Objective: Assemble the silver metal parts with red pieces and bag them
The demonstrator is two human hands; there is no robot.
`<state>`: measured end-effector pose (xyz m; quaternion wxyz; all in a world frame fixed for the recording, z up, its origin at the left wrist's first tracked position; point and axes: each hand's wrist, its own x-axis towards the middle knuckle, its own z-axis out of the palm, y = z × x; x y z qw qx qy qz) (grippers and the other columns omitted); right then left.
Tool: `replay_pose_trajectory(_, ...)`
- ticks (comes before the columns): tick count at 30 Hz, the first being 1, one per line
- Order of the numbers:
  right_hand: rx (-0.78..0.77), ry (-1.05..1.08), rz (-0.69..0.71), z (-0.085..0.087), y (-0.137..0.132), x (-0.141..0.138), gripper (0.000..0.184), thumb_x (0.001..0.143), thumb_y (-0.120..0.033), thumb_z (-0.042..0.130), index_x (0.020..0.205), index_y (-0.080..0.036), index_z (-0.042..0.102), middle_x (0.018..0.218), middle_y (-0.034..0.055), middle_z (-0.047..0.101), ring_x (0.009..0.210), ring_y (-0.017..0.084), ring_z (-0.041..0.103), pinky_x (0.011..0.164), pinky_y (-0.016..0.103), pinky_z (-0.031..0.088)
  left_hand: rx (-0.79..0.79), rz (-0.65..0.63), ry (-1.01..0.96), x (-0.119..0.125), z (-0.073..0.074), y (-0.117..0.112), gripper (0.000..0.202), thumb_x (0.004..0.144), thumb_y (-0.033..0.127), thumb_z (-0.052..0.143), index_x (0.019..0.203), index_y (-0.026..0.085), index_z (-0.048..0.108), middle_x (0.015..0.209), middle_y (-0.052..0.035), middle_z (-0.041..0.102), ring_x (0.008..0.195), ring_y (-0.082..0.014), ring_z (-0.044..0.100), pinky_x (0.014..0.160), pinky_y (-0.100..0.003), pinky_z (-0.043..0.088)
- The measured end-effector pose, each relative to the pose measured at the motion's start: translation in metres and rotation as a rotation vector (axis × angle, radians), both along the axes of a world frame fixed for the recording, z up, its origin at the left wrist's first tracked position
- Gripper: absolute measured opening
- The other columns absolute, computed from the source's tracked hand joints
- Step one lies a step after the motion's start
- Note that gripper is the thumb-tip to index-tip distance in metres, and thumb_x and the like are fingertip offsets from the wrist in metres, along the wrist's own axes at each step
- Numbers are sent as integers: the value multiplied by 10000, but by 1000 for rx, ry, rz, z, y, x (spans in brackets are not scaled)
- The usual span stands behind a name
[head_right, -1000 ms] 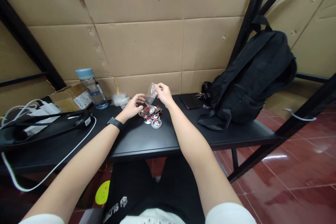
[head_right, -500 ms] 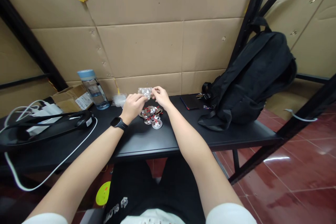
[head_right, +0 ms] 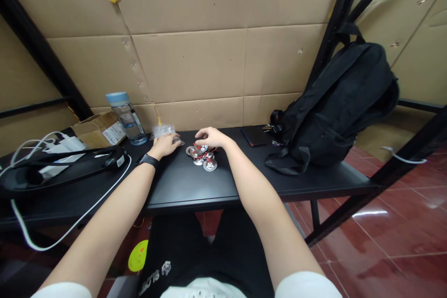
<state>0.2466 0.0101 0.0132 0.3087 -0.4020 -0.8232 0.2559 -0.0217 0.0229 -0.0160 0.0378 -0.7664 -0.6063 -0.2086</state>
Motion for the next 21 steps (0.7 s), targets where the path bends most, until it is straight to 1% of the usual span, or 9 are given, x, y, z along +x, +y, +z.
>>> replay_pose_trajectory(3,-32,-186,77,2,-6,-1,409,710,-312,864,1101,-221,787,1101,43,769,969,206,691,836,264,499,75,-130,-86,14,3,-2,306,886,323,604,1151,224,721,1251,-141,704,1220,-347,614,1070,-531,438)
replay_pose_trajectory(5,1,-251,63,2,-8,-3,406,695,-290,871,1090,-230,798,1096,37,774,978,217,699,832,257,498,87,-226,-152,25,6,-5,295,889,283,579,1133,217,731,1204,-122,711,1168,-306,641,1061,-471,469)
replay_pose_trajectory(7,43,-276,28,2,-7,-3,421,676,-280,881,1088,-238,804,1067,34,782,963,221,707,813,252,498,98,-294,-200,34,8,-8,288,886,264,566,1107,210,742,1151,-106,716,1115,-280,659,1046,-435,491)
replay_pose_trajectory(10,80,-293,-8,1,-5,0,446,638,-285,906,1071,-234,812,1015,40,794,924,226,711,775,255,498,114,-328,-216,42,9,-12,276,877,246,560,1067,202,755,1097,-97,724,1070,-272,669,1027,-429,510)
replay_pose_trajectory(14,89,-292,-40,3,-1,8,378,657,-250,889,1029,-225,831,961,50,805,888,236,719,771,267,502,64,-335,-233,41,10,-13,262,883,252,566,1048,198,762,1053,-91,753,1023,-265,692,999,-415,531)
replay_pose_trajectory(15,83,-279,-61,3,0,10,362,666,-234,880,1025,-224,834,970,56,807,902,243,723,780,270,505,41,-337,-243,40,9,-12,271,893,269,568,1075,199,757,1072,-90,760,1036,-265,695,1005,-412,529)
replay_pose_trajectory(17,57,-250,-119,2,2,14,343,676,-211,869,1017,-220,837,993,72,808,928,253,728,789,273,509,-8,-356,-255,39,5,-11,333,927,331,555,1183,202,724,1187,-94,750,1130,-272,678,1053,-418,505)
replay_pose_trajectory(19,20,-243,-175,0,5,18,310,682,-210,863,991,-217,837,973,77,808,897,249,729,762,272,509,-65,-391,-247,43,0,-11,429,962,401,514,1303,189,665,1349,-110,687,1269,-282,619,1124,-432,451)
replay_pose_trajectory(21,-18,-276,-208,-2,8,22,210,710,-233,846,918,-211,833,902,73,803,818,230,721,700,266,497,-120,-432,-236,52,-8,-13,485,992,433,455,1359,167,625,1446,-128,621,1350,-283,563,1169,-436,405)
